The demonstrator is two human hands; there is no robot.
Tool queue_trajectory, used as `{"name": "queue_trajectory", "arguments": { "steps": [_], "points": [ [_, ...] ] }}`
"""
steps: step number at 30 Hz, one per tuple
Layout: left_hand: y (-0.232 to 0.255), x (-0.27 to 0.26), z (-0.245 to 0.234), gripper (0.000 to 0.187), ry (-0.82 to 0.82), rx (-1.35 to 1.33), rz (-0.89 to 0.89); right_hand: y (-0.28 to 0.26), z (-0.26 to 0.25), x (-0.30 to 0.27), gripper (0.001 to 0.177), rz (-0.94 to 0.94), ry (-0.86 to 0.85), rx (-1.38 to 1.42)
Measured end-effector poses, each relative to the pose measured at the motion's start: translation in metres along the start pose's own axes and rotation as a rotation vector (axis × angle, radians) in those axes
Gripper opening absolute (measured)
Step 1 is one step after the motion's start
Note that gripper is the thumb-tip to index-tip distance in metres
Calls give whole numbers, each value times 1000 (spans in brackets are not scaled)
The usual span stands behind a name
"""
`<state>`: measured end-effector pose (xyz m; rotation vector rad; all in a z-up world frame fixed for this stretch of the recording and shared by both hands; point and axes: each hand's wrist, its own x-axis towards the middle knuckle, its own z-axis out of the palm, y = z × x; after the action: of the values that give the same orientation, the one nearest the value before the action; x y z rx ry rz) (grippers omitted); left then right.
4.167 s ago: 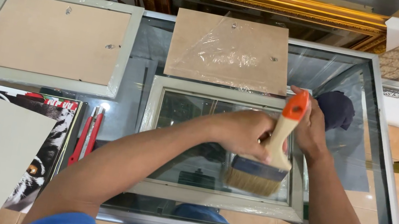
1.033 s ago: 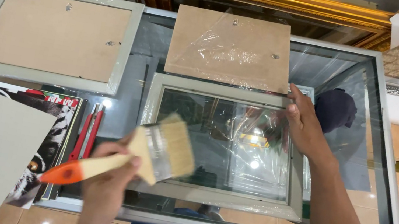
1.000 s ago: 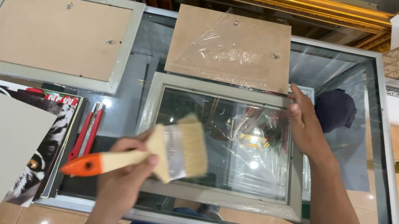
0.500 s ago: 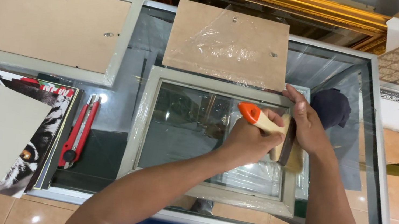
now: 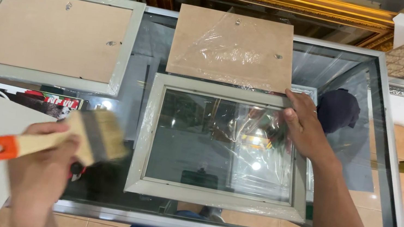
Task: Dusting and cleaning a picture frame using a wide brush on a glass workbench.
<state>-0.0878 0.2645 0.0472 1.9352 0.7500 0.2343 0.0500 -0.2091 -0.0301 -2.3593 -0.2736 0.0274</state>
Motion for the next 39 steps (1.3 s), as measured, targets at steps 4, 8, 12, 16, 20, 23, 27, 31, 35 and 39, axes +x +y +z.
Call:
{"name": "queue_trajectory", "arguments": {
  "steps": [4,8,12,16,20,23,27,31,35,39],
  "points": [
    [-24,-16,-43,28,106,-112,100,-6,-2,0,65,-3,2,10],
    [-17,-33,-6,24,-58,-289,41,8,0,2,70,-127,57,81],
    [1,-43,85,23,-551,-325,93,7,-4,2,79,-129,53,157],
    [34,-75,175,26,-820,-524,162,-4,-11,3,69,54,-24,199],
    [77,-113,223,32,-1087,-403,211,-10,-13,1,71,36,-32,190],
    [77,-122,244,32,-1150,-329,187,0,-12,3,67,31,-28,176],
    [66,-110,220,31,-1072,-225,175,7,-9,2,65,27,-15,180],
    [38,-55,146,36,-1003,-181,134,-2,-11,1,66,46,-32,159],
    [36,-11,50,34,-683,71,82,-5,-10,0,65,52,-32,151],
    [86,-3,-21,41,-505,218,-44,-2,-9,1,65,54,-30,136]
  ]
}}
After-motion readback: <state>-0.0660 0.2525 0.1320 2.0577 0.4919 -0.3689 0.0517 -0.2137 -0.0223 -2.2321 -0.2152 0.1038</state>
